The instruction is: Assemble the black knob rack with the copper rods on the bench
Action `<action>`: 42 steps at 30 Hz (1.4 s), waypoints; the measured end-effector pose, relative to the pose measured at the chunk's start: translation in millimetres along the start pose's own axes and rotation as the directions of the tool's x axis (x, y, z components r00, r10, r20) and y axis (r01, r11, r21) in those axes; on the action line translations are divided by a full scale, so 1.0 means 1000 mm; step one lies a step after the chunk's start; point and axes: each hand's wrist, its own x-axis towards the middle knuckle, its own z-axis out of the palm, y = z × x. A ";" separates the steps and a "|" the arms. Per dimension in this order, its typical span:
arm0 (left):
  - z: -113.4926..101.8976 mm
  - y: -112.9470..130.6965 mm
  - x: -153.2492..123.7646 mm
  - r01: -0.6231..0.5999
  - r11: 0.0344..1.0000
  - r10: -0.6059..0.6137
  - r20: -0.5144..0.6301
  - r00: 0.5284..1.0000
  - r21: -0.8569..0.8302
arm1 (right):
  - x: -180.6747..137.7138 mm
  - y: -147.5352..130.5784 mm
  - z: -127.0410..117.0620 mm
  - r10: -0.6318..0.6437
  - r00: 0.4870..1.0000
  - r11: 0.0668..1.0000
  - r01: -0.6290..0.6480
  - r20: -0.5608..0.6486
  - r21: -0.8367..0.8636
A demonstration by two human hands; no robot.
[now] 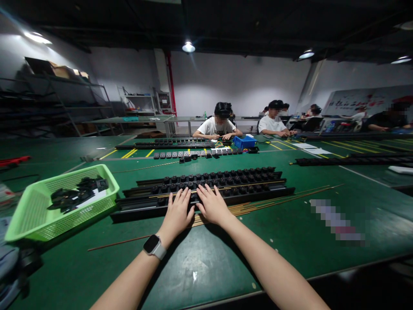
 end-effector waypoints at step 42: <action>-0.002 0.002 0.001 0.015 1.000 -0.015 0.001 1.000 -0.015 | -0.023 0.039 -0.025 0.224 0.948 0.974 -0.213 0.224 -0.074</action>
